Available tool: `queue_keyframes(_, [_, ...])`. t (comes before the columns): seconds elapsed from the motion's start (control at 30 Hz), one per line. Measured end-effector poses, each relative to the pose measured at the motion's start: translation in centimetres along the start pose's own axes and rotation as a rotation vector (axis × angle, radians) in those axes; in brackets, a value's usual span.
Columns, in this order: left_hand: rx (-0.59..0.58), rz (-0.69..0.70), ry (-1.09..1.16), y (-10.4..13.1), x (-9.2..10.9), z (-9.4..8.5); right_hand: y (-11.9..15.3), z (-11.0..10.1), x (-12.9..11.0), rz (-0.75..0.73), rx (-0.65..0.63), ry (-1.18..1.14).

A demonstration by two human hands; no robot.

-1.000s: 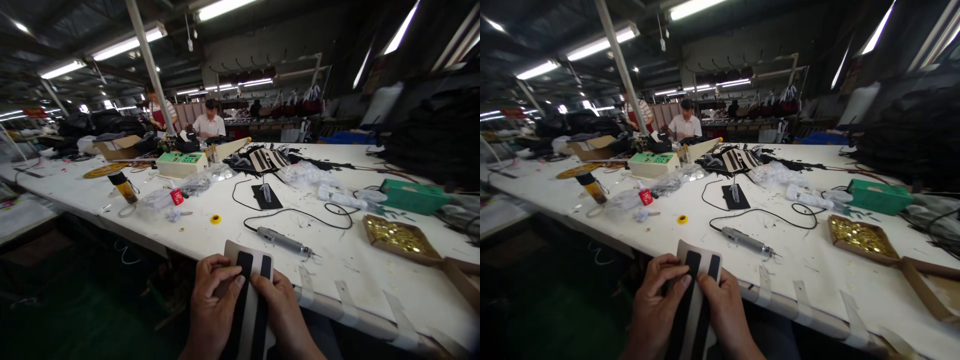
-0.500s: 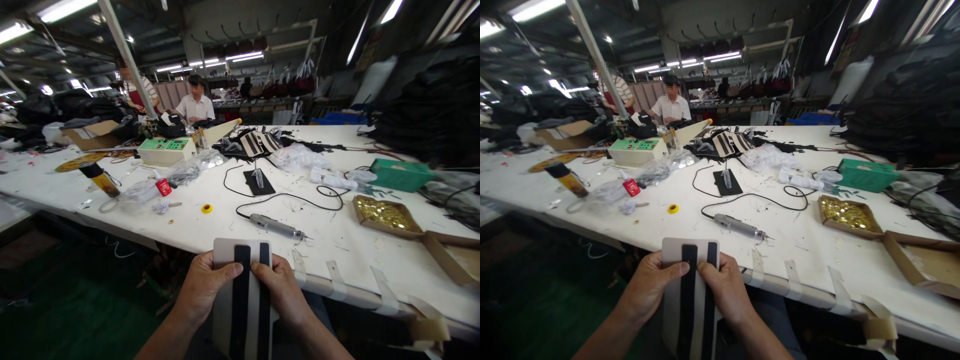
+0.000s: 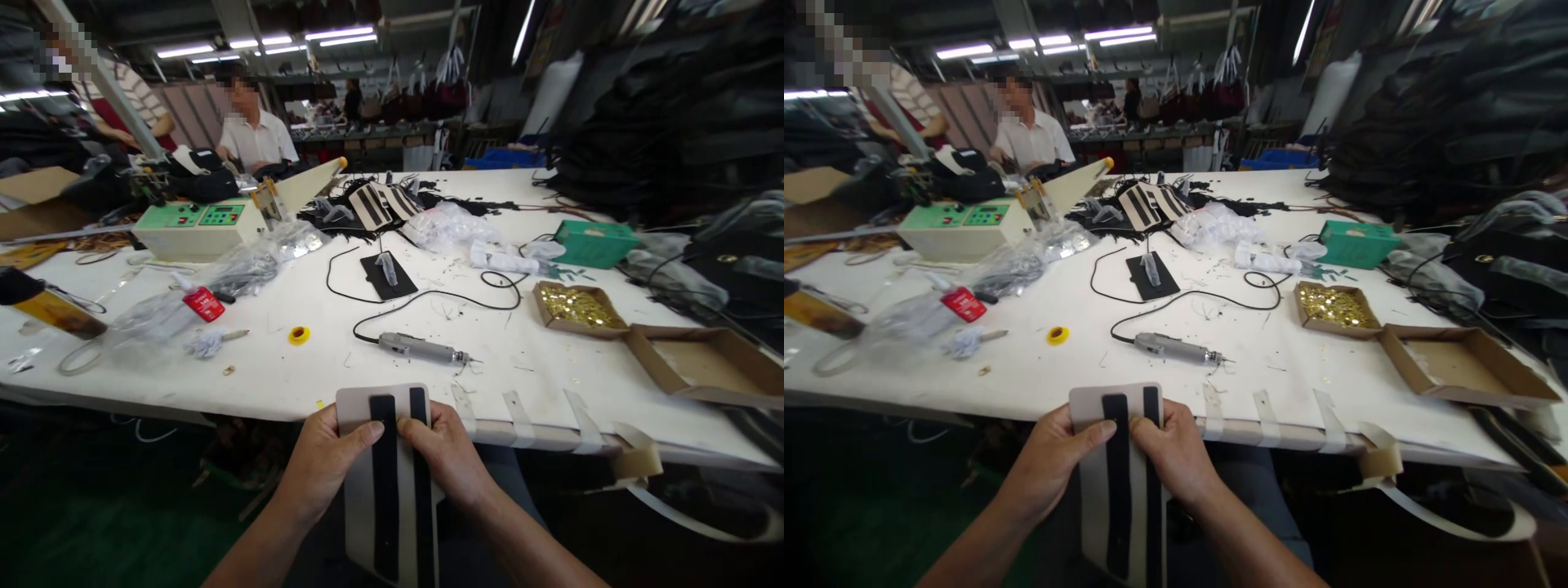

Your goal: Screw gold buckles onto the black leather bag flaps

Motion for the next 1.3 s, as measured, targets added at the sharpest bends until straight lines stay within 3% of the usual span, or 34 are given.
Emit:
queue_keyframes(0.3, [-0.027,-0.012,-0.131,-3.0,-1.0,-0.2,-1.3,-0.9,0.8,-0.012,0.055,0.065])
queue_keyframes(0.5, [-0.079,-0.047,-0.107,-3.9,-2.6,0.7,-0.9,-2.4,1.9,0.004,0.070,0.120])
queue_keyframes(0.73, [-0.116,-0.032,-0.043,-4.0,-4.1,2.3,0.3,-4.1,1.6,-0.031,0.045,0.142])
queue_keyframes(1.03, [-0.152,0.017,0.070,-3.6,-4.4,4.5,1.2,-5.8,1.3,-0.053,0.003,0.170])
queue_keyframes(1.3, [-0.118,-0.016,0.013,-3.6,-4.0,4.8,0.6,-7.1,0.3,-0.016,-0.019,0.227])
Point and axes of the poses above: each hand's wrist, its own y-axis away from the middle knuckle, its own z-axis out of the palm, x = y × z, the point moved 5 cm from there along -y, towards the middle knuckle, and after that the axes turned 2 degrees about -z, right-handed, at the moved point
